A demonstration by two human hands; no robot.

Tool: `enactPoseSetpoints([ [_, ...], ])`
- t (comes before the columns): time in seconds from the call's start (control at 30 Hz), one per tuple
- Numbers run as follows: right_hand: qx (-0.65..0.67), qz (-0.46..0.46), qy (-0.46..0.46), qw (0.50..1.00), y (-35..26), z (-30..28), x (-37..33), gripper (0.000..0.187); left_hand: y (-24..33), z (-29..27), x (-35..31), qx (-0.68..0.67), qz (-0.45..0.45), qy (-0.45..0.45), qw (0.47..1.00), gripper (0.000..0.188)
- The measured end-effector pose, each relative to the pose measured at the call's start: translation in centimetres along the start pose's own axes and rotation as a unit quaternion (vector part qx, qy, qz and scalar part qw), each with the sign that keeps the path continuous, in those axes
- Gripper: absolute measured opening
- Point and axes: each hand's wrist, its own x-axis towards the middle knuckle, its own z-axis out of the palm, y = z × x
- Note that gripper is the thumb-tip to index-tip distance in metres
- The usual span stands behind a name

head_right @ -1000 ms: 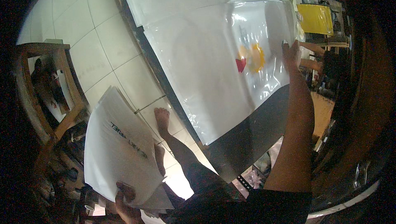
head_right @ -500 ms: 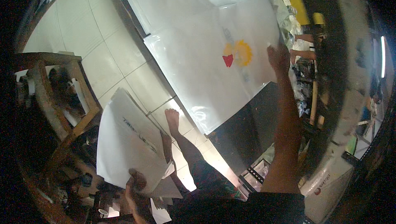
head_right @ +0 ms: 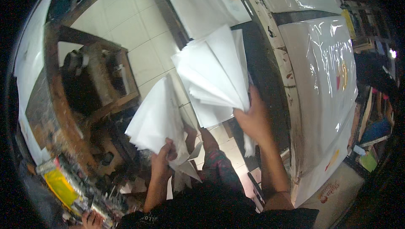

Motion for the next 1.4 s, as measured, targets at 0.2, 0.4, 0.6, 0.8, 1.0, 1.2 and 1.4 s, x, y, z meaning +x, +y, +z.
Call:
enactPoseSetpoints([
  [0.2, 0.031, -0.066, -0.151, 0.986, -7.3, 1.5, -6.7, 0.047, 1.3, 1.8, -5.6, 0.034, 0.019, -0.052, 0.998, 0.019],
  [0.4, 0.035, -0.092, -0.234, 0.967, -10.3, 4.0, -9.8, 0.041, 0.3, 0.2, -8.2, -0.078, 0.016, -0.107, 0.991, 0.025],
  [0.6, -0.117, -0.192, -0.285, 0.932, -9.0, 9.0, -12.3, 0.05, -0.2, 0.2, -7.0, -0.234, 0.049, -0.055, 0.97, 0.05],
  [0.8, -0.165, -0.266, -0.303, 0.9, -8.0, 11.9, -13.0, 0.043, -0.5, -2.9, -5.7, -0.119, 0.01, -0.087, 0.989, 0.052],
  [1.0, -0.25, -0.271, -0.351, 0.86, -8.7, 13.3, -13.1, 0.054, 1.6, -1.4, -4.4, -0.212, -0.001, 0.0, 0.977, 0.039],
  [1.2, -0.231, -0.322, -0.315, 0.863, -10.2, 14.5, -11.0, 0.064, 5.3, -0.6, -1.9, -0.229, -0.021, 0.01, 0.973, 0.036],
  [1.4, -0.163, -0.313, -0.295, 0.888, -12.9, 13.4, -4.7, 0.05, 8.2, 0.2, 3.4, -0.194, -0.007, 0.012, 0.981, 0.027],
])
